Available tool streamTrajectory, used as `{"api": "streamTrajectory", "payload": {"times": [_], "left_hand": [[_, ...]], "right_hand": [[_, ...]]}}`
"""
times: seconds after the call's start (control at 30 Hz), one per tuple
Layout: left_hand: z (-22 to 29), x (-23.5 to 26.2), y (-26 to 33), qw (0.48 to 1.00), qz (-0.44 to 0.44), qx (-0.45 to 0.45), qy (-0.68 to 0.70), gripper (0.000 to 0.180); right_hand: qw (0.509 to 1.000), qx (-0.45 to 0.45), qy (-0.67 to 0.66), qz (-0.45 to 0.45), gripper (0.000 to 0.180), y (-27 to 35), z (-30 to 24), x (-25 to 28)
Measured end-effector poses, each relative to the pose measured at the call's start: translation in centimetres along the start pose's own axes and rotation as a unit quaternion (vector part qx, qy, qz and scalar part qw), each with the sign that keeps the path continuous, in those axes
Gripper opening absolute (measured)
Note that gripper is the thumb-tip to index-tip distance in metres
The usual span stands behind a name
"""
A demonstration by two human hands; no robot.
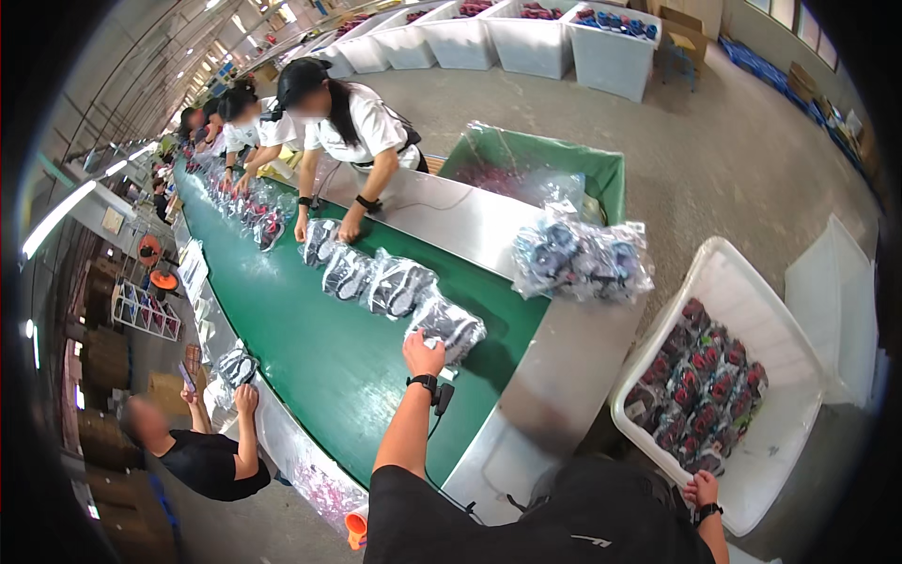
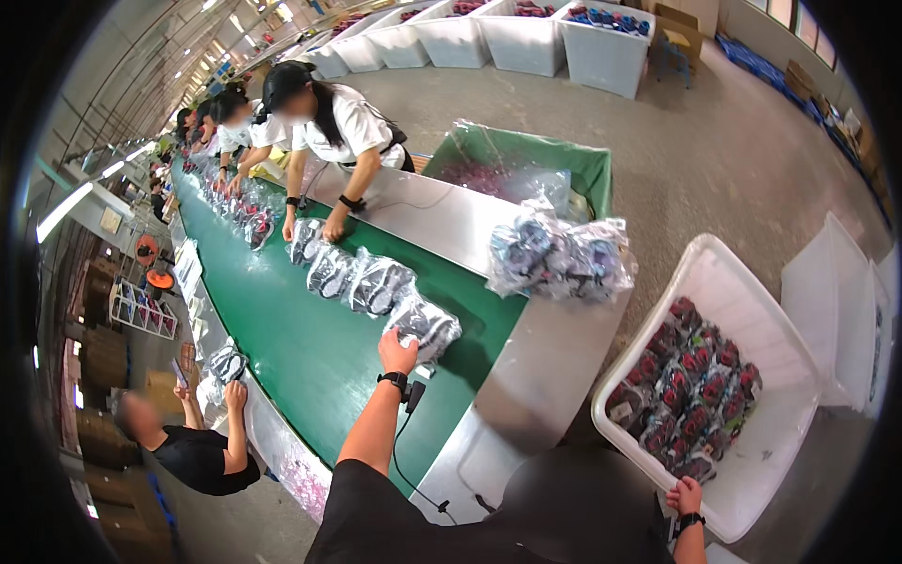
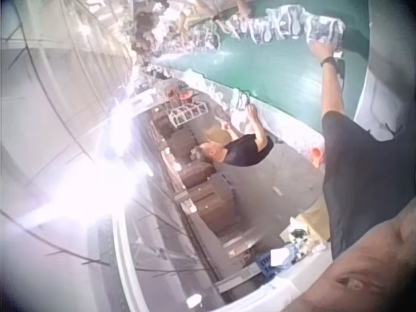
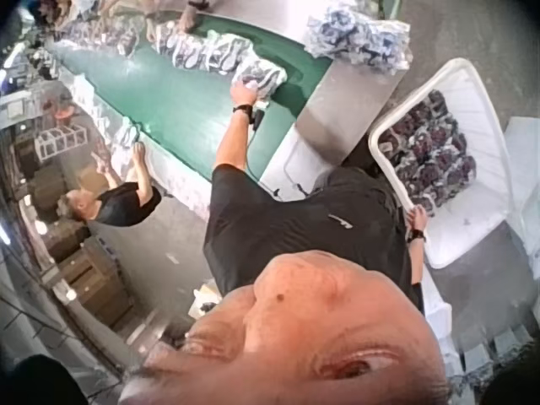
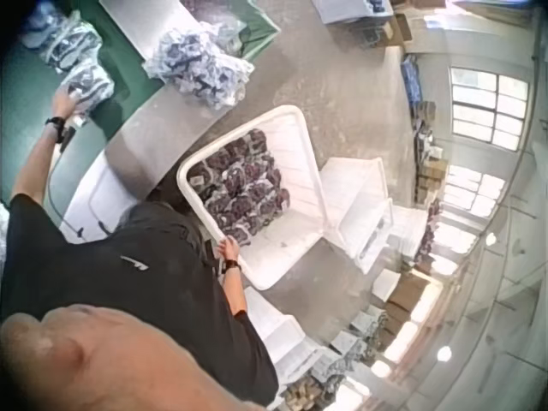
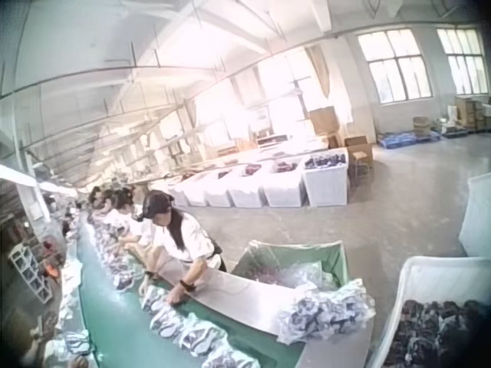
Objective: The person repeatedly picks packaged footwear from a white bin and places them onto a green conveyor belt. The items are handled one at a time and moved to the belt where other workers are present.
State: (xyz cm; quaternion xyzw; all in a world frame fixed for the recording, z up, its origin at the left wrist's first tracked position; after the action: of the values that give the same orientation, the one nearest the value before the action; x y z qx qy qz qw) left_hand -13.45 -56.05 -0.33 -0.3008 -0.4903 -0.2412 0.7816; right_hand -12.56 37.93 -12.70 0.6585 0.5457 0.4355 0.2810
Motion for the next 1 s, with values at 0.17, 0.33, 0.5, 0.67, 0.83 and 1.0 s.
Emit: {"api": "streamTrajectory", "payload": {"times": [0.17,0.33,0.5,0.67,0.83,1.0], "left_hand": [[-5.6,-2.6,-3.8,0.991,-0.073,0.11,0.038,0.081],[-6.8,-5.2,-2.0,0.957,-0.22,0.184,0.035,0.101],[-5.7,-8.2,3.0,0.904,-0.241,0.217,0.277,0.093],[1.2,-4.2,9.3,0.954,-0.079,0.13,0.259,0.083],[8.1,-0.1,18.0,0.93,-0.035,0.055,0.361,0.054],[7.2,-4.0,23.7,0.755,-0.155,0.264,0.579,0.057]], "right_hand": [[0.998,0.034,0.044,-0.032,0.039,2.1,-2.4,-2.2],[0.996,0.019,0.073,-0.039,0.038,3.1,-1.9,-2.6],[0.988,-0.01,0.155,-0.009,0.036,2.8,-0.9,-1.7],[0.99,0.008,0.137,-0.04,0.038,2.4,-1.5,-3.0],[0.987,0.044,0.145,-0.046,0.036,2.8,-2.9,-4.7],[0.985,0.045,0.154,-0.067,0.035,2.7,-2.7,-6.1]]}}
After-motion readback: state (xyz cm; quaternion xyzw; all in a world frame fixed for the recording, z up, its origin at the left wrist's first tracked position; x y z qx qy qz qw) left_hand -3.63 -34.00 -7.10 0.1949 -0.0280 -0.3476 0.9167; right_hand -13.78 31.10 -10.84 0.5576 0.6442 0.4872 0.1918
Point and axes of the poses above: each hand's wrist, its own y-axis away from the middle knuckle, its own x-axis out of the back of the hand, z = x × y, the point moved 10 cm from there along -y, towards the middle knuckle, and after that the axes turned 4 degrees about -x, right-handed, at the moved point
